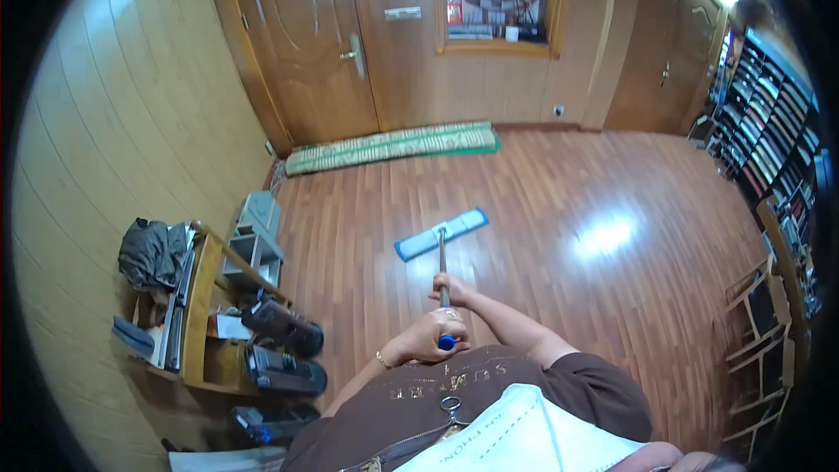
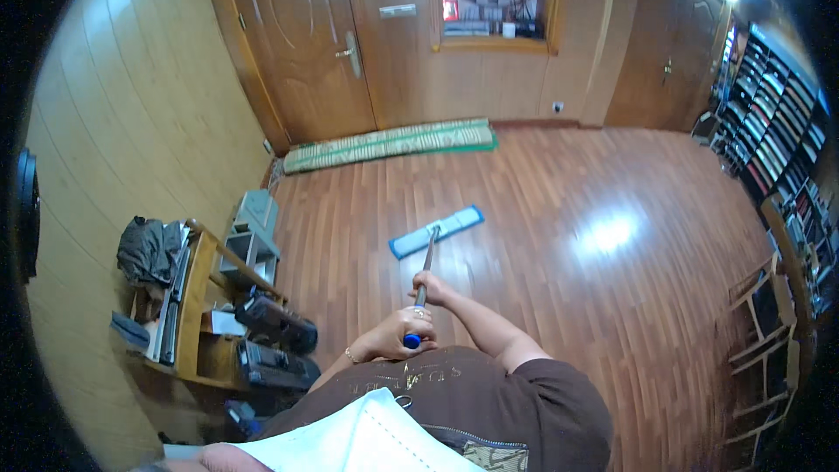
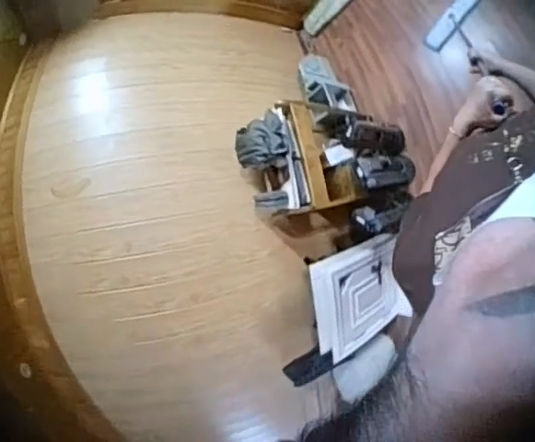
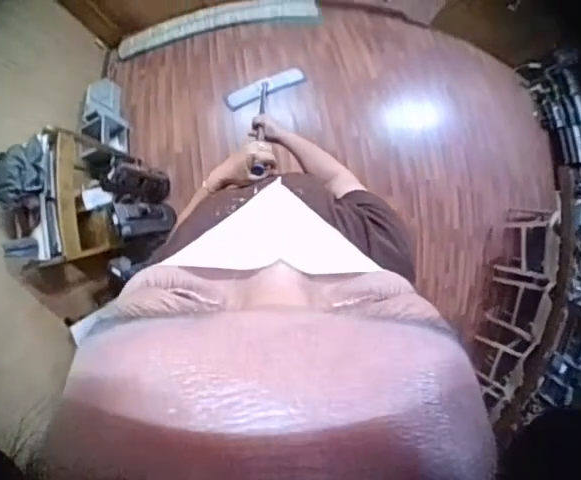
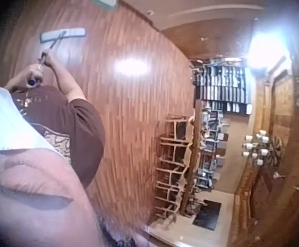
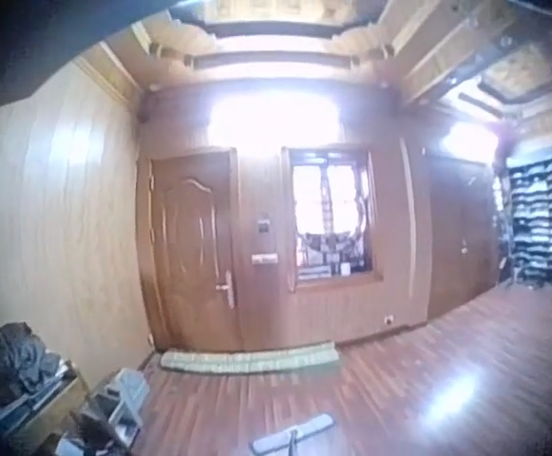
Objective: The person is mopping a wood laminate floor in a large room.
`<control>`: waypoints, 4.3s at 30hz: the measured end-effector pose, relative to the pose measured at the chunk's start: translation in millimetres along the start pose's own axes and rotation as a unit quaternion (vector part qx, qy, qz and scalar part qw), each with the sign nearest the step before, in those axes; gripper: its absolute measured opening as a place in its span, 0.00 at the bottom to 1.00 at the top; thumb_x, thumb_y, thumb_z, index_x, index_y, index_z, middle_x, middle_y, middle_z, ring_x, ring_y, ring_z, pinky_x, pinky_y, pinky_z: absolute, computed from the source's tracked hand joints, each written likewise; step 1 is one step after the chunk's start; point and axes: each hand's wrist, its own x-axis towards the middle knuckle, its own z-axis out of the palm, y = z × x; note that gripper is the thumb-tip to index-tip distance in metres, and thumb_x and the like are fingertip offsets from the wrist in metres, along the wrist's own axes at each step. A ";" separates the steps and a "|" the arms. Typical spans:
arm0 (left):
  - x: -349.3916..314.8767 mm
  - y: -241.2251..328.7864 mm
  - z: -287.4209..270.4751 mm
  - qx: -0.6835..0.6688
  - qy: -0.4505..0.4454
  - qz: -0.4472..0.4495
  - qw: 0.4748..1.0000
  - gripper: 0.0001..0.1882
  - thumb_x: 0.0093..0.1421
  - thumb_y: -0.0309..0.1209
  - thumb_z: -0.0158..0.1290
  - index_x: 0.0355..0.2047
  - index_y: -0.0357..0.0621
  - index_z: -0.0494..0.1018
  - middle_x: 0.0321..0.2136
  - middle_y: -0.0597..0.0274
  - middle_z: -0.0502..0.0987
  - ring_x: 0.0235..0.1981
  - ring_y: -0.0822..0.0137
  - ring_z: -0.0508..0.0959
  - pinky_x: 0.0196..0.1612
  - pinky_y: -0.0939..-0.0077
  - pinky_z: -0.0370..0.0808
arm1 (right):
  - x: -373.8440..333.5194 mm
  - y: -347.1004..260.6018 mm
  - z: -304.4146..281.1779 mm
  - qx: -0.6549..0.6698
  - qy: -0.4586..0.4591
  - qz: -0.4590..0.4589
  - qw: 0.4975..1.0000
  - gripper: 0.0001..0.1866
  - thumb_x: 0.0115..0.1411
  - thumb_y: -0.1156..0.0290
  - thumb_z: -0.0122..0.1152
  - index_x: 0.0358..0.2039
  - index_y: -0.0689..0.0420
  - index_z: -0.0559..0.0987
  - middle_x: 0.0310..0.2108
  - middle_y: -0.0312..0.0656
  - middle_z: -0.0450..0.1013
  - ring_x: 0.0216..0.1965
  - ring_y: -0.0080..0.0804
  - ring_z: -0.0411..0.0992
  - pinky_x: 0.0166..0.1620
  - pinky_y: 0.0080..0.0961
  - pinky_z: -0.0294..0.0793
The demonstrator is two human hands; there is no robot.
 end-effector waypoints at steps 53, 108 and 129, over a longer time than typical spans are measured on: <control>217.0 -293.7 -295.8 -0.078 0.140 -0.118 0.980 0.09 0.44 0.30 0.65 0.23 0.45 0.75 0.25 0.64 0.76 0.40 0.60 0.78 0.60 0.53 0.60 | 364.8 230.7 -136.6 -0.181 -0.029 0.188 0.965 0.09 0.50 0.59 0.63 0.24 0.49 0.78 0.29 0.39 0.75 0.44 0.38 0.71 0.47 0.49 0.62; 622.8 -582.7 -575.1 -0.349 -0.278 0.343 0.827 0.22 0.58 0.38 0.57 0.15 0.44 0.61 0.12 0.58 0.61 0.14 0.53 0.64 0.22 0.61 0.58 | 563.1 521.5 -361.5 -0.140 0.234 0.152 0.950 0.17 0.52 0.61 0.64 0.13 0.54 0.71 0.14 0.45 0.69 0.18 0.45 0.70 0.22 0.38 0.67; 898.1 -697.6 -526.1 -0.362 -0.292 0.302 0.833 0.21 0.56 0.38 0.59 0.14 0.44 0.63 0.12 0.60 0.65 0.15 0.53 0.66 0.25 0.62 0.59 | 568.6 714.6 -595.9 -0.086 0.220 0.259 0.936 0.11 0.50 0.58 0.67 0.25 0.52 0.78 0.22 0.41 0.76 0.26 0.40 0.76 0.30 0.33 0.75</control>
